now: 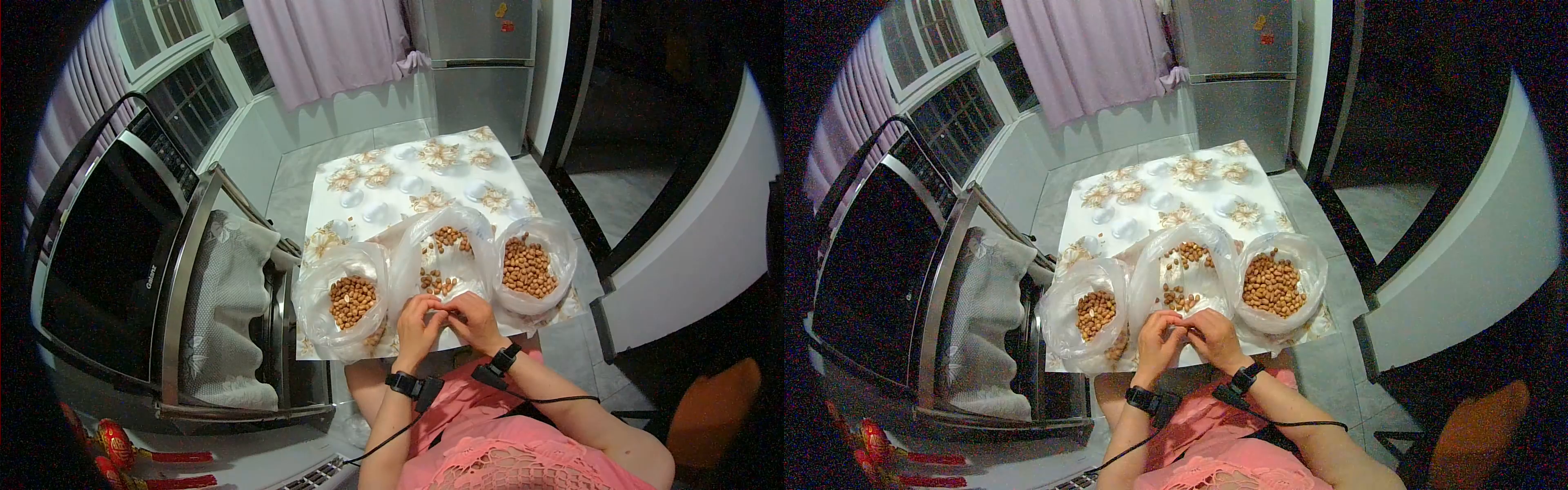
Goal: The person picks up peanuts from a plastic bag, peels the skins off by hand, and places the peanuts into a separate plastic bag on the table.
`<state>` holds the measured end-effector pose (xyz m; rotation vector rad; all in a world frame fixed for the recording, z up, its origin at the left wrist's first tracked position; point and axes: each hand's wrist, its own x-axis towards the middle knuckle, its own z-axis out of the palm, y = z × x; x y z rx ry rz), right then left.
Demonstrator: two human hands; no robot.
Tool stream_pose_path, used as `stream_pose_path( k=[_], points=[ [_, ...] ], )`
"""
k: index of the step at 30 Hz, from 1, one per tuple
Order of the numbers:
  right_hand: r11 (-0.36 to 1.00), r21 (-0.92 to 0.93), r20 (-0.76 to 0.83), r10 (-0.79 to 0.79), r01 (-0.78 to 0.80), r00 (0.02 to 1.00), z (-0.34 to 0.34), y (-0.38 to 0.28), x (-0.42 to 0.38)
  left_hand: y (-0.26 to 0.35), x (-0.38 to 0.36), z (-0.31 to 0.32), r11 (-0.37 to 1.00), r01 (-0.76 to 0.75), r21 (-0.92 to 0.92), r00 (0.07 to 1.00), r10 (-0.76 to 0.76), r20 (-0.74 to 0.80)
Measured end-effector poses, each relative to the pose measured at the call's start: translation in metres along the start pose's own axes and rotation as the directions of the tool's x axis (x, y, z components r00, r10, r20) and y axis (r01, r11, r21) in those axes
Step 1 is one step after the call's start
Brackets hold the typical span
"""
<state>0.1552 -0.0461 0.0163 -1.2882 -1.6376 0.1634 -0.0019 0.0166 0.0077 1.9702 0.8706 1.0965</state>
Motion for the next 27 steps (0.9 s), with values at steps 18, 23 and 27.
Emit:
stream_pose_path(
  k=[18, 23, 27],
  points=[
    [1.000, -0.015, -0.041, -0.021, 0.020, 0.999, 0.0027, 0.0005, -0.0017, 0.0010, 0.0010, 0.0000, 0.998, 0.023, -0.055, 0.999, -0.024, -0.025],
    [0.999, -0.020, -0.032, -0.034, 0.033, 0.999, 0.0028, 0.0018, -0.0020, -0.0002, 0.0007, 0.0003, 0.996, 0.041, -0.075, 0.998, -0.044, -0.037],
    [1.000, -0.014, -0.026, -0.028, 0.028, 0.999, 0.0018, -0.0006, -0.0015, 0.0002, 0.0004, -0.0001, 0.996, 0.041, -0.084, 0.998, -0.046, -0.048]
  ],
)
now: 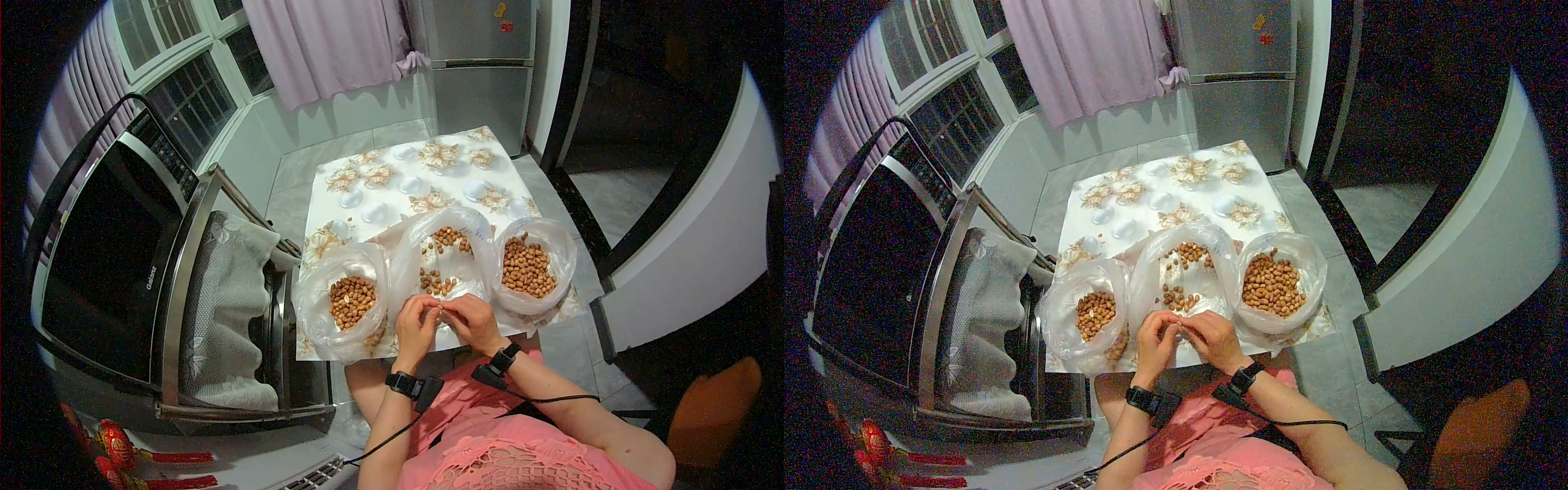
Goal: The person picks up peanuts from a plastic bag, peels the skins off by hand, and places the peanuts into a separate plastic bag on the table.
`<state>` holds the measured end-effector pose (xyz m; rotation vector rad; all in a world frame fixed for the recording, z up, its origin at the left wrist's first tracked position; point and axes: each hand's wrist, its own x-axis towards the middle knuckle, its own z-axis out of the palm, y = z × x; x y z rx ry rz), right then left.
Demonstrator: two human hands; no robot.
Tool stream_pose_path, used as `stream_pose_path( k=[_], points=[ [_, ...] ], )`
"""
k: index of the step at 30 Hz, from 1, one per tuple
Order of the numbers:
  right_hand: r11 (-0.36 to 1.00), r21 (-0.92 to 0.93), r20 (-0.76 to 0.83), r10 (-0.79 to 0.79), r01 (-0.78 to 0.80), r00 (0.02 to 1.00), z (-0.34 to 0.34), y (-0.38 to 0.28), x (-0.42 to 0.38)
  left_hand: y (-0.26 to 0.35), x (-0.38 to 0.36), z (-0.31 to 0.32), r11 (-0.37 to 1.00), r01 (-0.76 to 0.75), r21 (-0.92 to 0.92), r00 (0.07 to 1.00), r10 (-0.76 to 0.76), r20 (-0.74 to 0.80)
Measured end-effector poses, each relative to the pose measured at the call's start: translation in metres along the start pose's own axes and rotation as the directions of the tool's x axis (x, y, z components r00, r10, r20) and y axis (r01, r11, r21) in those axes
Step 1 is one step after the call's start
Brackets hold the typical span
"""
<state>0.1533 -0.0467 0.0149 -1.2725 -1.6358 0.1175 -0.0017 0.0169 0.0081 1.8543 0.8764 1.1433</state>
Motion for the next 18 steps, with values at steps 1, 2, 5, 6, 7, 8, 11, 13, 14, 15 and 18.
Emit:
stream_pose_path(
  k=[1, 2, 5, 6, 7, 8, 11, 13, 14, 15, 18],
  points=[
    [1.000, -0.005, 0.008, 0.006, -0.006, 1.000, -0.0004, -0.0005, 0.0000, 0.0004, -0.0002, -0.0006, 1.000, 0.007, -0.007, 1.000, -0.007, 0.005],
    [1.000, -0.011, 0.016, 0.013, -0.013, 1.000, -0.0007, -0.0010, 0.0000, 0.0010, -0.0002, -0.0011, 1.000, 0.014, -0.015, 1.000, -0.014, 0.011],
    [1.000, -0.023, 0.015, 0.015, -0.015, 1.000, -0.0014, -0.0018, 0.0004, 0.0028, 0.0002, -0.0020, 1.000, 0.011, -0.002, 1.000, -0.011, 0.019],
    [1.000, -0.023, 0.016, 0.014, -0.014, 1.000, -0.0014, -0.0011, -0.0002, 0.0035, 0.0004, -0.0021, 1.000, 0.011, -0.002, 1.000, -0.011, 0.018],
    [0.999, -0.028, 0.023, 0.023, -0.022, 0.999, -0.0015, -0.0001, -0.0013, 0.0043, 0.0004, -0.0020, 1.000, 0.006, 0.005, 1.000, -0.006, 0.021],
    [0.999, -0.034, 0.031, 0.031, -0.030, 0.999, -0.0019, -0.0006, -0.0010, 0.0044, 0.0004, -0.0019, 1.000, 0.001, 0.012, 1.000, -0.001, 0.025],
    [1.000, -0.030, 0.001, 0.001, -0.001, 1.000, -0.0021, -0.0022, 0.0012, 0.0041, -0.0001, -0.0022, 0.999, 0.036, -0.006, 0.999, -0.036, 0.033],
    [1.000, -0.028, -0.011, 0.003, -0.003, 1.000, -0.0010, -0.0013, 0.0007, 0.0029, 0.0000, -0.0018, 0.999, 0.047, -0.014, 0.998, -0.047, 0.034],
    [1.000, -0.025, -0.023, 0.005, -0.006, 1.000, -0.0003, -0.0008, 0.0004, 0.0031, 0.0002, -0.0019, 0.998, 0.059, -0.022, 0.998, -0.058, 0.035],
    [1.000, -0.024, -0.023, 0.005, -0.005, 1.000, 0.0004, -0.0005, 0.0001, 0.0033, 0.0002, -0.0021, 0.998, 0.059, -0.022, 0.998, -0.058, 0.035],
    [1.000, -0.017, -0.036, 0.015, -0.016, 0.999, 0.0012, -0.0008, 0.0000, 0.0031, -0.0005, -0.0025, 0.995, 0.097, -0.038, 0.994, -0.095, 0.052]
  ],
)
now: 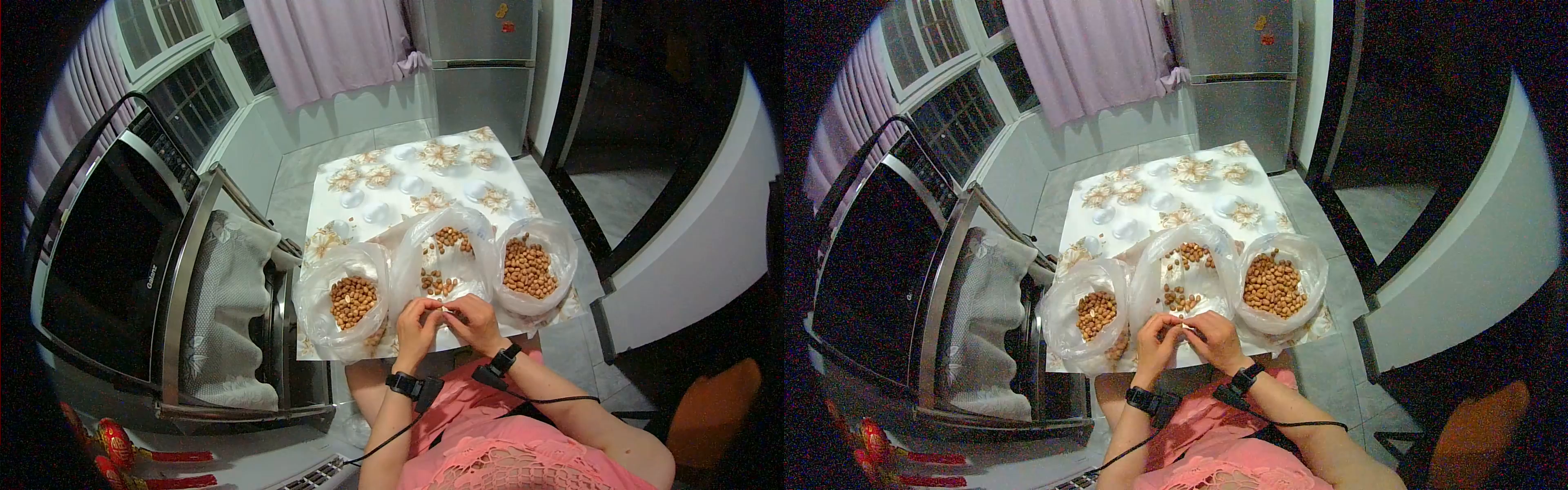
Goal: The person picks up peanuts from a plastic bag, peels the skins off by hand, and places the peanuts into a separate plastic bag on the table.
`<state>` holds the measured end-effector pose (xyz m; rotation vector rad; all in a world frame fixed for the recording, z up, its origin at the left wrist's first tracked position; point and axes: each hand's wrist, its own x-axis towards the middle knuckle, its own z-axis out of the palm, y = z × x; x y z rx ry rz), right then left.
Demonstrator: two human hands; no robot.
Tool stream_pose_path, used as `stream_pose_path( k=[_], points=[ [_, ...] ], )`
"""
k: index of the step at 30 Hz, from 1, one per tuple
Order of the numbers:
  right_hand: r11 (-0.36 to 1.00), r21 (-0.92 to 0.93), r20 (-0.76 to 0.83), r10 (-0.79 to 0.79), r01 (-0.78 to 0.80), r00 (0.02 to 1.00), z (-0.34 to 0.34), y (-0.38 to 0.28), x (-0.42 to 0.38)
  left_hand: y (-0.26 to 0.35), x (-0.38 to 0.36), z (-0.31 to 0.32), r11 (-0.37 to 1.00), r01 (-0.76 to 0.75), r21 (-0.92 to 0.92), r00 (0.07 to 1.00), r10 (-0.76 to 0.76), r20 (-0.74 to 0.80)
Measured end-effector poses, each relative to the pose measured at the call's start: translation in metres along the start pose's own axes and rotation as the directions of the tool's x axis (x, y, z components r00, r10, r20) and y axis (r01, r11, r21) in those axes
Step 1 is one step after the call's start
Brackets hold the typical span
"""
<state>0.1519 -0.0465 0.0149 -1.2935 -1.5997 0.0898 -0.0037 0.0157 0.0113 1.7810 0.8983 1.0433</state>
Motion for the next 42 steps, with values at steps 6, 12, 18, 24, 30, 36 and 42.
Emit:
stream_pose_path(
  k=[6, 12, 18, 24, 30, 36, 42],
  points=[
    [1.000, -0.011, 0.021, -0.008, 0.009, 1.000, 0.0002, 0.0022, -0.0008, -0.0051, -0.0021, 0.0030, 0.998, 0.049, -0.048, 0.998, -0.051, -0.045],
    [1.000, -0.025, 0.032, -0.016, 0.016, 0.999, -0.0015, -0.0011, 0.0010, -0.0074, -0.0018, 0.0036, 0.997, 0.034, -0.066, 0.998, -0.037, -0.046],
    [0.999, -0.034, 0.036, -0.018, 0.019, 0.999, -0.0011, -0.0005, 0.0010, -0.0036, -0.0023, 0.0029, 0.985, 0.078, -0.156, 0.997, -0.080, -0.007],
    [0.999, -0.037, 0.038, -0.034, 0.036, 0.999, -0.0018, 0.0001, 0.0007, -0.0067, -0.0027, 0.0036, 0.982, 0.088, -0.170, 0.996, -0.089, 0.002],
    [0.999, -0.035, 0.039, -0.038, 0.039, 0.999, 0.0007, 0.0026, -0.0005, -0.0065, -0.0029, 0.0022, 0.987, 0.087, -0.135, 0.996, -0.086, 0.013],
    [0.997, -0.051, 0.045, -0.047, 0.049, 0.998, 0.0001, 0.0022, -0.0003, -0.0072, -0.0033, 0.0024, 0.988, 0.078, -0.130, 0.997, -0.078, 0.003],
    [0.997, -0.052, 0.071, -0.044, 0.048, 0.997, -0.0009, 0.0016, 0.0002, -0.0072, -0.0041, 0.0017, 0.991, 0.082, -0.104, 0.997, -0.083, 0.000]
  ],
)
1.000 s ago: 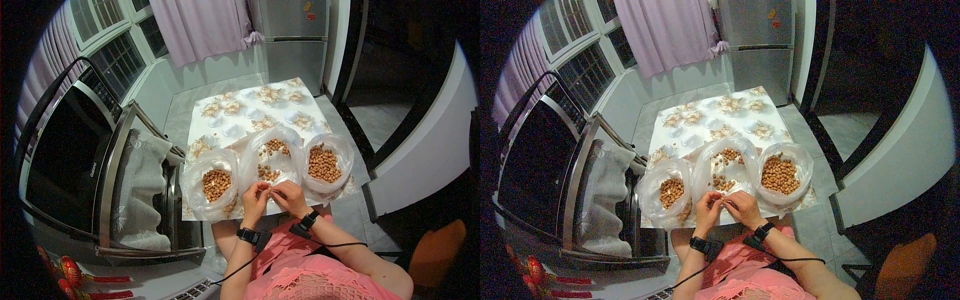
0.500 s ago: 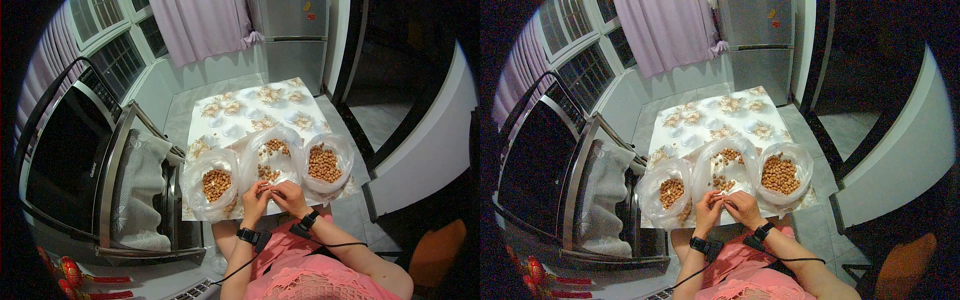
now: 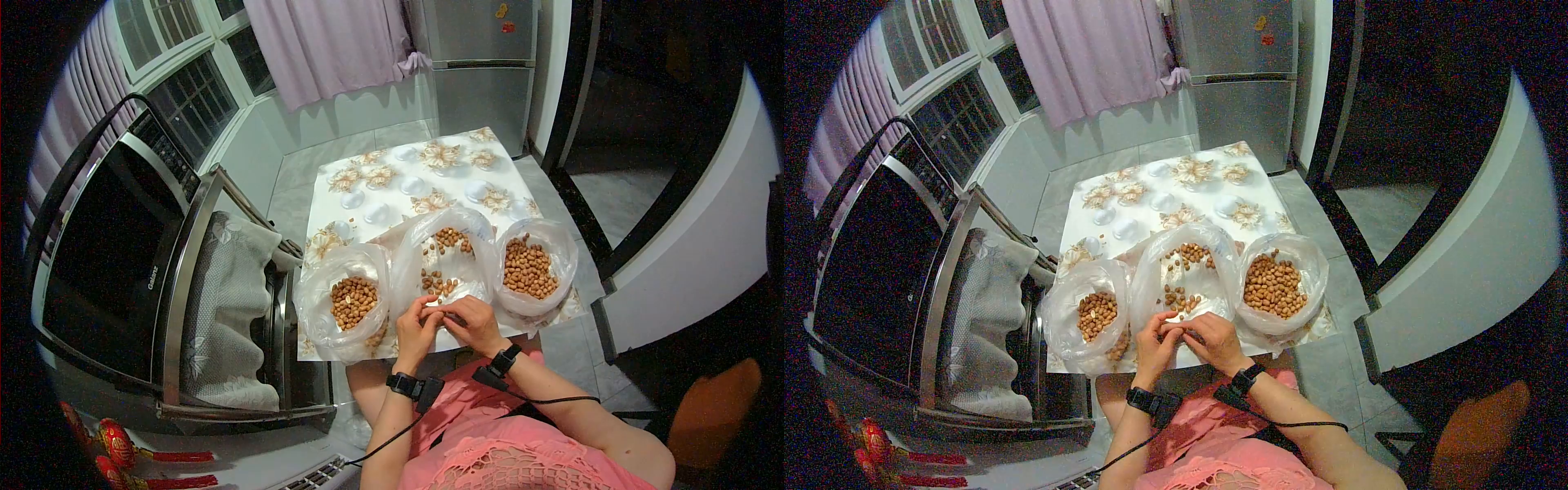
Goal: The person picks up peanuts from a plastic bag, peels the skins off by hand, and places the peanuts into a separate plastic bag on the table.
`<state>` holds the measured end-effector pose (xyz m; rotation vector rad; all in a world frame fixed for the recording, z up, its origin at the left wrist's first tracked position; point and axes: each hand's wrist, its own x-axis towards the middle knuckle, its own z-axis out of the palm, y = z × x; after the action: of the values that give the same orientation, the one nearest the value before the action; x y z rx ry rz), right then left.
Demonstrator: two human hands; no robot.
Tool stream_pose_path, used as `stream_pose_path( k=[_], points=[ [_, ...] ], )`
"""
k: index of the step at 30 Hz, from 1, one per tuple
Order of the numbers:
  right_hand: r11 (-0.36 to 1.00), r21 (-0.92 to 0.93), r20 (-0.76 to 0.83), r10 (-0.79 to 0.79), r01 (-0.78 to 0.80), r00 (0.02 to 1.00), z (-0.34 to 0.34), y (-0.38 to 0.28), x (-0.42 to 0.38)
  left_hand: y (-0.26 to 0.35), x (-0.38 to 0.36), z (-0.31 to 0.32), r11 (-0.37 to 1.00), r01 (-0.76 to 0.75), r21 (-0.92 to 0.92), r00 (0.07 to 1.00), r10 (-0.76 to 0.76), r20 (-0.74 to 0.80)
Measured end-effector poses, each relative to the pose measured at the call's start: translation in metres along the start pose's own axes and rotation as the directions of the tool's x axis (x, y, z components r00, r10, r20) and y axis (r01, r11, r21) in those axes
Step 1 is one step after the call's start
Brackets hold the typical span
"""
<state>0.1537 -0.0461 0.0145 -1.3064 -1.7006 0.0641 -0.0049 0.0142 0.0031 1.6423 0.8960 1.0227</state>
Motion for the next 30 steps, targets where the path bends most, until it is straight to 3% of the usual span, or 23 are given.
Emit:
stream_pose_path(
  k=[15, 24, 26, 30],
  points=[
    [0.999, 0.041, -0.048, 0.032, -0.030, 0.998, 0.0033, 0.0013, -0.0024, 0.0061, 0.0001, 0.0016, 0.998, 0.042, 0.044, 0.999, -0.042, -0.016],
    [0.997, 0.052, -0.089, 0.065, -0.061, 0.994, 0.0047, 0.0016, -0.0039, 0.0005, 0.0007, 0.0019, 0.994, -0.052, 0.098, 0.999, 0.053, -0.006],
    [0.997, 0.054, -0.102, 0.054, -0.049, 0.993, 0.0046, 0.0019, -0.0038, -0.0005, 0.0012, 0.0012, 0.972, -0.154, 0.178, 0.988, 0.155, 0.008],
    [0.996, 0.053, -0.095, 0.071, -0.066, 0.993, 0.0036, 0.0000, -0.0035, 0.0004, 0.0017, 0.0014, 0.965, -0.162, 0.208, 0.987, 0.161, 0.025]
  ],
)
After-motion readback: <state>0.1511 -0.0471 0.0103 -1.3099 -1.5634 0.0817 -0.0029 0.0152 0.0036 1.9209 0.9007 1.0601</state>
